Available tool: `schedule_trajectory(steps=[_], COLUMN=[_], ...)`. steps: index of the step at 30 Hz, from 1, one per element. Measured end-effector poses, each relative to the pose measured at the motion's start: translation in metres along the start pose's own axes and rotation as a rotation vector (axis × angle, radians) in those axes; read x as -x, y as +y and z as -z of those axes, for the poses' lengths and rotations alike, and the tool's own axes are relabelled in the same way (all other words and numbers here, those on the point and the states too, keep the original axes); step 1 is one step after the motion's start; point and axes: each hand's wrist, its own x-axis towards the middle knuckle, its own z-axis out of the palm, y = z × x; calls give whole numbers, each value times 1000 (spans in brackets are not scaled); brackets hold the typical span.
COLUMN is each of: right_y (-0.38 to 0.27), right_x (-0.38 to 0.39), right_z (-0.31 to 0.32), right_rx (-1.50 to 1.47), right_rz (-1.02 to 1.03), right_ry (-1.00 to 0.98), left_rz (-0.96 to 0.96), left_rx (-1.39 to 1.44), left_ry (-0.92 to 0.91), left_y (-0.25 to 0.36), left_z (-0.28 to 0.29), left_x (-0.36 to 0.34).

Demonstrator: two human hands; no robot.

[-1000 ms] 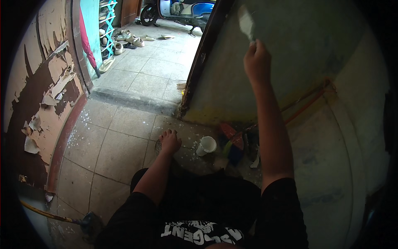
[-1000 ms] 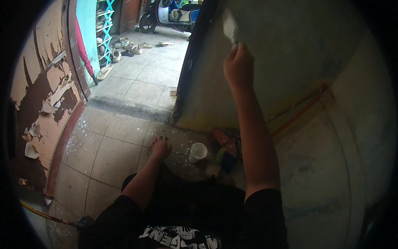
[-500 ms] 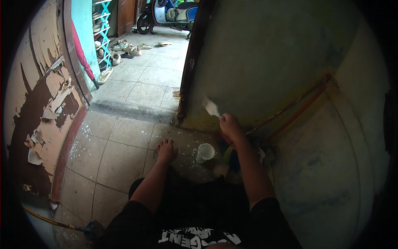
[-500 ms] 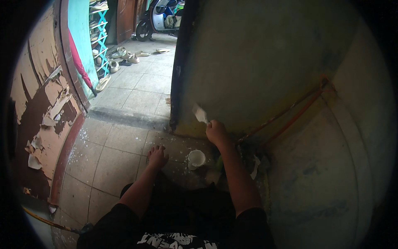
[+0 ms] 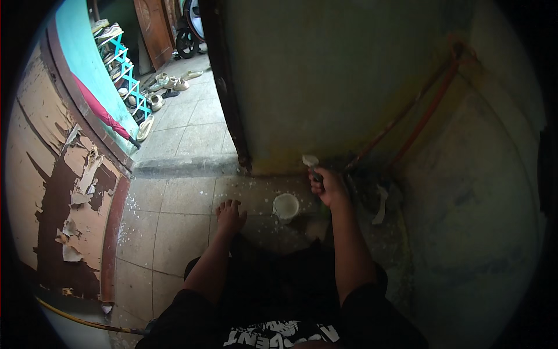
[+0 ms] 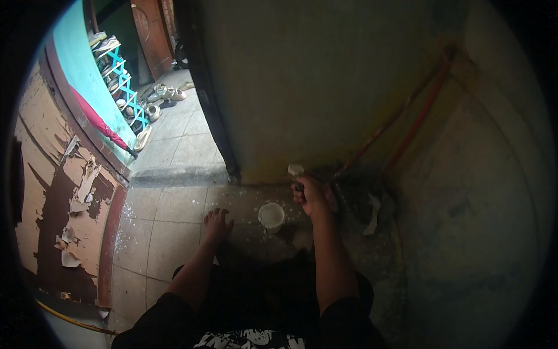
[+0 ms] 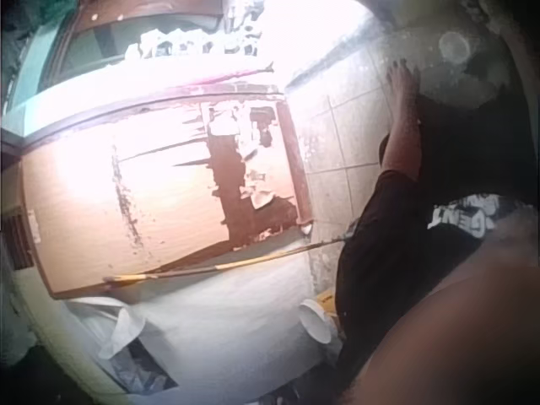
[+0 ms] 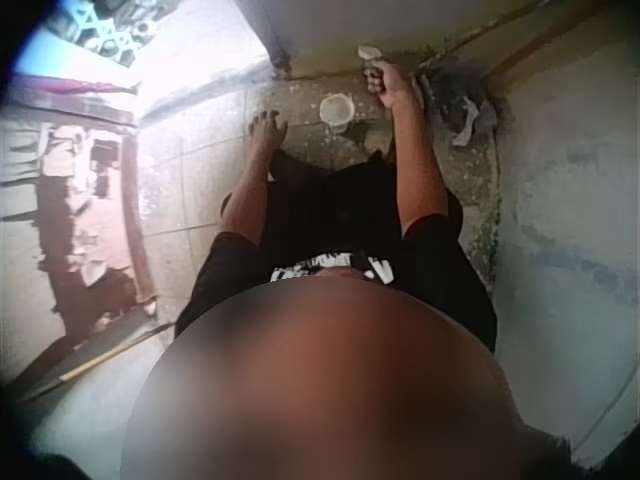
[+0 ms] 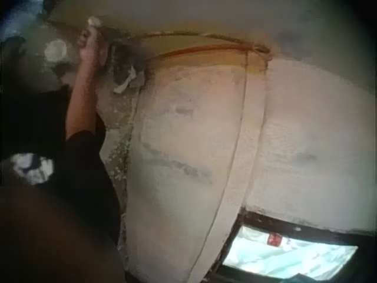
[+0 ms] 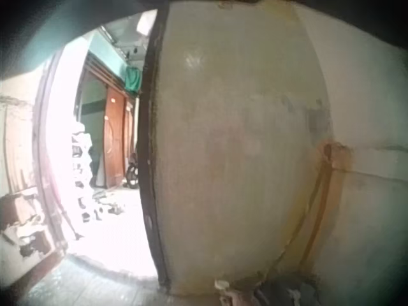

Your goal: Patching a damaged wall using a putty knife and filler compound.

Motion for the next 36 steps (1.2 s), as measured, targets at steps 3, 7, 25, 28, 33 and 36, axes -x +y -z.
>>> schedule_trajectory(steps=[3,7,25,28,33,36], right_y=[3,-13,-42,0,27,32], right_x=[-14,-13,11,-28,-43,-49], right_z=[4,-9,-33,-14,-1,12], right_rx=[-7,-14,274,401,527,575], right_rz=[48,118,522,400,87,4], right_ry=[-32,-71,-204,-62,12,43], left_rz=[-51,-70,-65,-48,-53,-35], left_rx=[-12,-13,6,16,9,12], left_ry=[59,99,117,115,125,112], left_y=[5,3,6,5,3,6], left_z=[1,-1,1,1,2,3], left_x=[-1,0,4,3,4,3])
